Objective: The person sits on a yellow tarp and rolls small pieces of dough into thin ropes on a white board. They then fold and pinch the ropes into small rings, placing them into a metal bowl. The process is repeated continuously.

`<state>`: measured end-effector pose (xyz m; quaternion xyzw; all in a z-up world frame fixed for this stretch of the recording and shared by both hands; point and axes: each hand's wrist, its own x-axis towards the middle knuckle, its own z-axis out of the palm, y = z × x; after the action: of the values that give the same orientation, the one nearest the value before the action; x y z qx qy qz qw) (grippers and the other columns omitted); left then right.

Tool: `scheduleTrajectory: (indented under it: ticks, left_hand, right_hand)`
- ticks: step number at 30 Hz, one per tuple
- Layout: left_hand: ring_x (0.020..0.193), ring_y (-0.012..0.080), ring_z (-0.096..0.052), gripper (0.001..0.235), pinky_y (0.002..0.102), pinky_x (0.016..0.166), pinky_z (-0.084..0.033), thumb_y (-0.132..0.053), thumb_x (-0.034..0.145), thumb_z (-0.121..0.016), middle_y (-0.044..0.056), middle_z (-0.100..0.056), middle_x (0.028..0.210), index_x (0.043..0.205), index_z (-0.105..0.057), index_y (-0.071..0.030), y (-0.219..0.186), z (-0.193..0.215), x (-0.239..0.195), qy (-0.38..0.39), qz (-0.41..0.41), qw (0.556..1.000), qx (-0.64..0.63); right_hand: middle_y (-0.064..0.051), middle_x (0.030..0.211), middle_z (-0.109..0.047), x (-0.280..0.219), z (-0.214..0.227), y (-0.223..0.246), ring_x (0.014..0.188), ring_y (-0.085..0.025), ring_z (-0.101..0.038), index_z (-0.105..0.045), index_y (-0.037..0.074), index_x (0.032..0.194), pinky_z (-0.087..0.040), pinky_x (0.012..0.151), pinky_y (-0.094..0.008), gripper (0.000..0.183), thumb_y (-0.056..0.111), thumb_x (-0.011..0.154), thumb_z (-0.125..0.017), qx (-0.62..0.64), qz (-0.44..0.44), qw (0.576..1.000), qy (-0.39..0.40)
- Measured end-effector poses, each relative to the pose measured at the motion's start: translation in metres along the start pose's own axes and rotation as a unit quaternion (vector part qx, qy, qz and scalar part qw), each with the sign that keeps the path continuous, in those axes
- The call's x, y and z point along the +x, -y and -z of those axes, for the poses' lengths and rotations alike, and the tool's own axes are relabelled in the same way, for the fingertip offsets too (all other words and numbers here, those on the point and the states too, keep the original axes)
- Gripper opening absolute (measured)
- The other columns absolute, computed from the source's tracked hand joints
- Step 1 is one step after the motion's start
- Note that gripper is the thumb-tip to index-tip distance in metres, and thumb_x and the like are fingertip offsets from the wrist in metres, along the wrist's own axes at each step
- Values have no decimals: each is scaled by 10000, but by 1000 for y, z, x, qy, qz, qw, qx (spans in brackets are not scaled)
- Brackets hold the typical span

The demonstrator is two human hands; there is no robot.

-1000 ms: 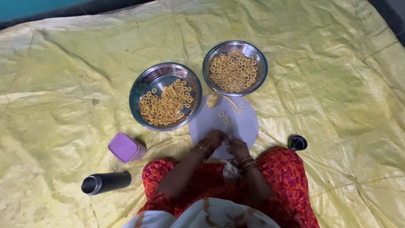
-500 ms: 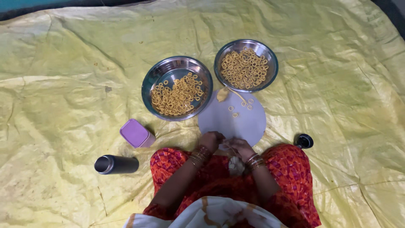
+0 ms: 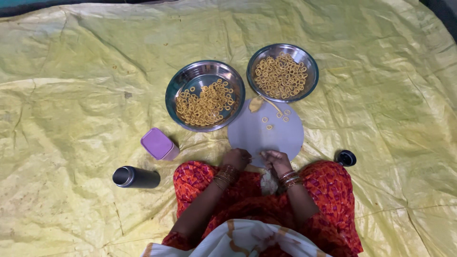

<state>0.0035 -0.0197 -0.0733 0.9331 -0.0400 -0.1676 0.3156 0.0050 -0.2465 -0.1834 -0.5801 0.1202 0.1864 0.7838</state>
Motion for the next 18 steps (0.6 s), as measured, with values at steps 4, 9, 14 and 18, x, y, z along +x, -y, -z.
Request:
scheduleTrajectory:
  ticks: [4, 9, 14, 18]
  left_hand:
    - [907, 249, -746, 180, 391, 870, -586, -320, 869, -729, 46, -786, 995, 973, -831, -215, 2, -2, -2, 3, 25, 998, -50]
    - [854, 173, -764, 232, 307, 803, -608, -154, 928, -682, 103, -800, 951, 1133, -746, -66, 25, -22, 10, 75, 45, 931, -354]
    - [835, 222, -751, 304, 332, 779, -633, 3, 949, -605, 154, -750, 971, 1250, -644, 2, 37, -56, 42, 81, 76, 755, -646]
    - [901, 198, -751, 342, 321, 830, -628, 26, 912, -649, 125, -754, 1000, 1253, -666, 0, 31, -64, 44, 22, 14, 767, -641]
  right_hand:
    - [-11, 831, -701, -5, 1, 7, 586, -58, -484, -747, -21, 1146, -399, 536, -233, 243, 113, 949, -701, 5, 39, 998, 47]
    - [-22, 794, -709, -6, 2, 8, 583, -72, -510, -746, -33, 1126, -410, 538, -243, 233, 123, 957, -710, -35, 48, 998, -18]
    - [10, 816, -725, -11, -10, 9, 622, -55, -556, -763, -12, 1109, -457, 579, -215, 225, 145, 956, -716, -54, 80, 994, -53]
    - [21, 806, -670, -18, -20, 13, 570, -63, -494, -751, 15, 1097, -406, 520, -229, 205, 154, 946, -738, 55, 6, 995, -81]
